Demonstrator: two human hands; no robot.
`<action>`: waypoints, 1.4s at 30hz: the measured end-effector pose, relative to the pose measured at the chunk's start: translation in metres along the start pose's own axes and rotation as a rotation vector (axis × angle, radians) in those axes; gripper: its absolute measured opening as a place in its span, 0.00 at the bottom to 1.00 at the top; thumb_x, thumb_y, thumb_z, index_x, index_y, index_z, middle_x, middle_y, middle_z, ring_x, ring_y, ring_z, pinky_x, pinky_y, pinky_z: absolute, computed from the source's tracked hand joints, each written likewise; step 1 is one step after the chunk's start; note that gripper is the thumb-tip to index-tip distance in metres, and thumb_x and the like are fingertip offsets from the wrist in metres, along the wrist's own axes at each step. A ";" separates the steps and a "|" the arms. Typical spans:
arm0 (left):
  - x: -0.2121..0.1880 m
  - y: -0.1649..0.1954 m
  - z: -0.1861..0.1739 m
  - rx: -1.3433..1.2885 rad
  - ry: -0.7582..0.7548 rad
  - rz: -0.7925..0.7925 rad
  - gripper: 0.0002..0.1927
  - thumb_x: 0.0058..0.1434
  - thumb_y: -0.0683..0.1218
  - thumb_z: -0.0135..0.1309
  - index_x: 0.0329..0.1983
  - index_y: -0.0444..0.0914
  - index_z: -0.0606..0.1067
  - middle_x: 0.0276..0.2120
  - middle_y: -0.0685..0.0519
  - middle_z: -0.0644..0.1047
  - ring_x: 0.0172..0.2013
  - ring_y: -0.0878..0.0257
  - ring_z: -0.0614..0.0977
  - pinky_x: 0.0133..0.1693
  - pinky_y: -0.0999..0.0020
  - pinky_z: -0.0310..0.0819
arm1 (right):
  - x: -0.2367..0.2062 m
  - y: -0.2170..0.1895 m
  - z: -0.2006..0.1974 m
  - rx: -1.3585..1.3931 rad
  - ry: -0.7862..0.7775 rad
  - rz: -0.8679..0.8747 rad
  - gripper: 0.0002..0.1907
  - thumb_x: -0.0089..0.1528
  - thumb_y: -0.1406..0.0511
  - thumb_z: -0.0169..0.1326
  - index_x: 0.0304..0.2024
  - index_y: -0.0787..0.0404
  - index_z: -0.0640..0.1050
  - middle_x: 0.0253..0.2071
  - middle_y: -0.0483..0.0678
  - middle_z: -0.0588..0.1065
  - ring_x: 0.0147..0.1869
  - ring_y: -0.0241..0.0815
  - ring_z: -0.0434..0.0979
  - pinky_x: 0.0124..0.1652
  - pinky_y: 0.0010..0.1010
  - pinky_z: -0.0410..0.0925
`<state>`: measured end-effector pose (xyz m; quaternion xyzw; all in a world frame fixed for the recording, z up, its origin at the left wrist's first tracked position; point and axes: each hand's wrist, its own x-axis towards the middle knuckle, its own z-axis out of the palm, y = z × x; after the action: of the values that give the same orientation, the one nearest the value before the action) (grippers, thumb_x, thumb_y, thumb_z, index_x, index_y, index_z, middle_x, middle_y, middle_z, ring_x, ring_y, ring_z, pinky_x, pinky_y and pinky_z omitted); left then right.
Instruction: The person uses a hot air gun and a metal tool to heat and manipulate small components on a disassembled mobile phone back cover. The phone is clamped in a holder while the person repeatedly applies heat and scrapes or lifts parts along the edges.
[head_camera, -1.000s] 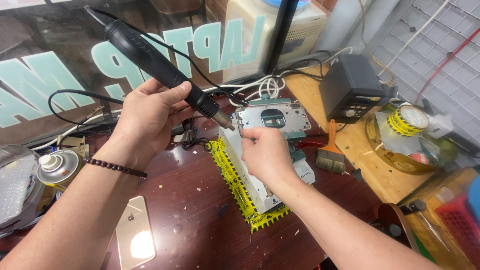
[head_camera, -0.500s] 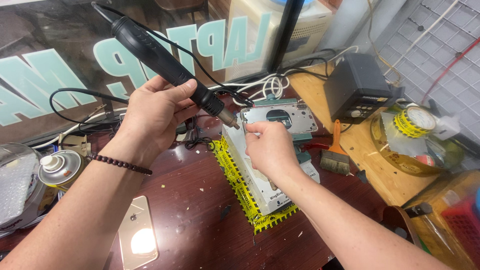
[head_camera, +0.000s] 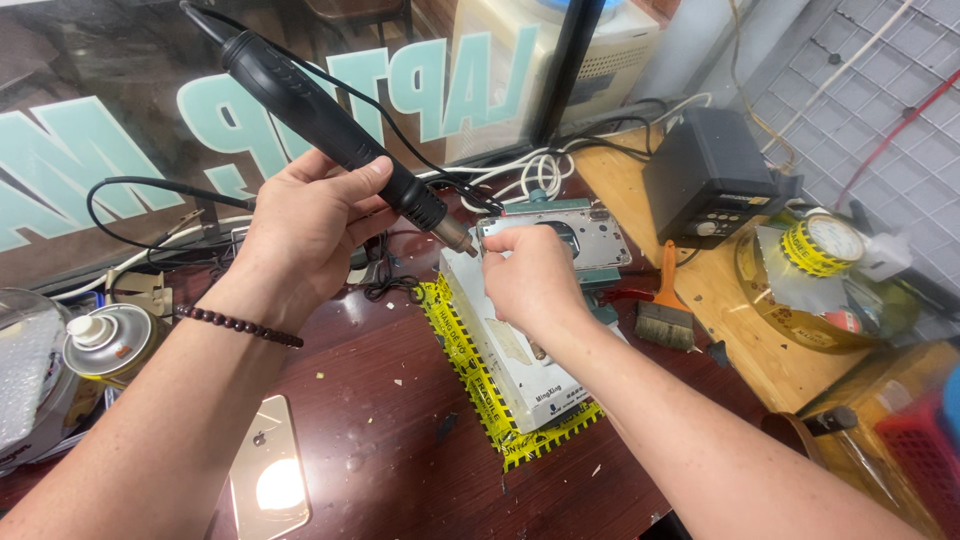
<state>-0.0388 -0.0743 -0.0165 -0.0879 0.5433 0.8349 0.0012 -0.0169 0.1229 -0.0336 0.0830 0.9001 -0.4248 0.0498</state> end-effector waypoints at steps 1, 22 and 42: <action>0.000 0.000 0.001 0.001 0.000 -0.003 0.03 0.63 0.39 0.58 0.39 0.36 0.77 0.36 0.53 0.80 0.38 0.61 0.84 0.46 0.63 0.84 | 0.000 0.001 -0.001 -0.009 0.006 -0.006 0.13 0.62 0.66 0.55 0.47 0.60 0.84 0.21 0.52 0.80 0.19 0.41 0.79 0.24 0.34 0.71; -0.006 0.001 -0.003 0.076 0.094 -0.024 0.04 0.63 0.40 0.57 0.40 0.37 0.76 0.38 0.53 0.80 0.40 0.61 0.84 0.50 0.62 0.82 | 0.041 0.018 -0.057 -0.572 -0.121 -0.613 0.18 0.58 0.60 0.59 0.51 0.45 0.83 0.42 0.51 0.82 0.47 0.55 0.81 0.47 0.45 0.71; -0.008 -0.005 0.013 0.069 0.309 0.029 0.05 0.62 0.41 0.59 0.42 0.39 0.78 0.37 0.55 0.81 0.37 0.64 0.82 0.39 0.71 0.80 | 0.099 0.009 -0.076 -0.784 -0.386 -0.954 0.16 0.62 0.57 0.52 0.51 0.41 0.83 0.44 0.45 0.80 0.50 0.51 0.79 0.46 0.45 0.71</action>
<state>-0.0319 -0.0597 -0.0150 -0.2072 0.5665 0.7923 -0.0914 -0.1133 0.1974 -0.0080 -0.4285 0.9013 -0.0471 0.0430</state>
